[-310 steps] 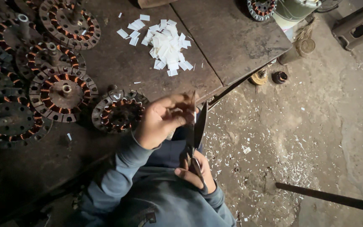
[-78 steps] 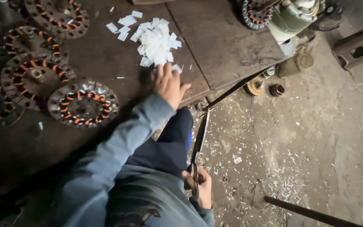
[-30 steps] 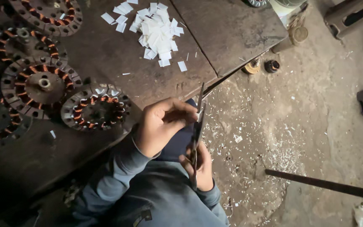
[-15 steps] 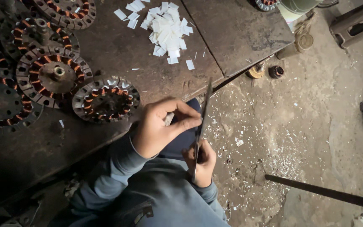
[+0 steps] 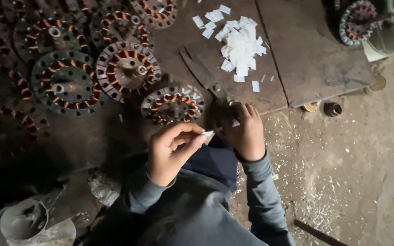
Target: The person cuts small white rectangular pieces using shears and inserts them into the slots of a circular motor stator. The person repeats this process for multiple stators on a cluttered workbench.
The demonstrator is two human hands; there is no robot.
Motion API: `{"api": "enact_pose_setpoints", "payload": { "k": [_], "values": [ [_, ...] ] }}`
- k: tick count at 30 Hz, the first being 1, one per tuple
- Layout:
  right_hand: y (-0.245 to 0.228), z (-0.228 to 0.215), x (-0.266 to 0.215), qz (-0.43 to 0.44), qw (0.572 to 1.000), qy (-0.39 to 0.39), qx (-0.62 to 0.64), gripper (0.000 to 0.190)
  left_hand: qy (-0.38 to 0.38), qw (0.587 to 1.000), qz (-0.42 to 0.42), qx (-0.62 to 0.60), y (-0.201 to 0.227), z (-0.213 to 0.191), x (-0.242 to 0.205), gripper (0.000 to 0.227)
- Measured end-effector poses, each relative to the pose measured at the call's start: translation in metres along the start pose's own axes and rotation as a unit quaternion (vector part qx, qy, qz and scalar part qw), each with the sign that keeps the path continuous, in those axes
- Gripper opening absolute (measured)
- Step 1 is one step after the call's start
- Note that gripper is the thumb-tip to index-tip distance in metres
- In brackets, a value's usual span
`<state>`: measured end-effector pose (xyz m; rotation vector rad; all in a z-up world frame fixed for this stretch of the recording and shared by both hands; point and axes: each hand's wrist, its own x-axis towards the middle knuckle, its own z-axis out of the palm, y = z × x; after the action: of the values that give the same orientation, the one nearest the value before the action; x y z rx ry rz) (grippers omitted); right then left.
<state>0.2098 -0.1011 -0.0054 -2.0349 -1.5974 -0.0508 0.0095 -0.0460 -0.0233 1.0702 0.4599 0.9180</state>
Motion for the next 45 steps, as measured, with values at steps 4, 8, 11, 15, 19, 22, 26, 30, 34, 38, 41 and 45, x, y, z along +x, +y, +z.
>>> {"api": "enact_pose_setpoints", "payload": {
  "k": [4,8,11,15,19,22,26,30,34,38,41,45],
  "values": [
    [-0.045,-0.020,-0.008,0.057,0.970,-0.040,0.231,0.019,0.014,0.998,-0.049,-0.025,0.004,-0.016,0.008,0.016],
    [-0.066,-0.021,-0.012,0.082,0.920,-0.062,0.379,0.013,-0.006,0.999,-0.043,0.028,0.004,-0.024,0.016,0.013],
    [-0.072,-0.012,-0.007,0.183,0.864,-0.068,0.464,0.018,-0.018,0.998,-0.063,-0.011,0.007,-0.026,0.020,0.009],
    [-0.067,-0.009,-0.006,0.214,0.836,-0.097,0.496,0.015,-0.019,0.999,-0.006,0.029,0.004,-0.026,0.023,0.007],
    [-0.062,0.001,-0.007,0.230,0.838,-0.108,0.483,0.010,-0.029,0.999,-0.037,0.008,-0.006,-0.033,0.023,0.012],
    [-0.072,0.012,-0.008,0.245,0.835,-0.108,0.481,0.007,-0.028,0.996,-0.077,0.033,-0.009,-0.043,0.020,0.016],
    [-0.092,0.015,-0.003,0.239,0.846,-0.129,0.460,0.012,-0.043,0.998,-0.045,0.015,-0.003,-0.056,0.021,0.017],
    [-0.104,0.006,0.010,0.068,0.932,-0.135,0.329,0.029,-0.099,0.992,-0.080,-0.013,0.014,-0.076,0.034,0.017],
    [-0.112,0.007,0.027,-0.019,0.965,-0.075,0.251,0.022,-0.093,0.990,-0.081,0.071,0.035,-0.083,0.047,0.012],
    [-0.122,0.021,0.042,0.062,0.973,0.017,0.220,0.015,0.053,0.907,0.180,0.376,0.055,-0.079,0.050,0.018],
    [-0.126,0.029,0.049,0.108,0.963,0.045,0.241,0.013,0.087,0.884,0.213,0.408,0.055,-0.071,0.056,0.032],
    [-0.132,0.032,0.048,0.118,0.974,0.074,0.180,0.013,0.046,0.953,0.134,0.268,0.039,-0.064,0.066,0.029]
  ]
}}
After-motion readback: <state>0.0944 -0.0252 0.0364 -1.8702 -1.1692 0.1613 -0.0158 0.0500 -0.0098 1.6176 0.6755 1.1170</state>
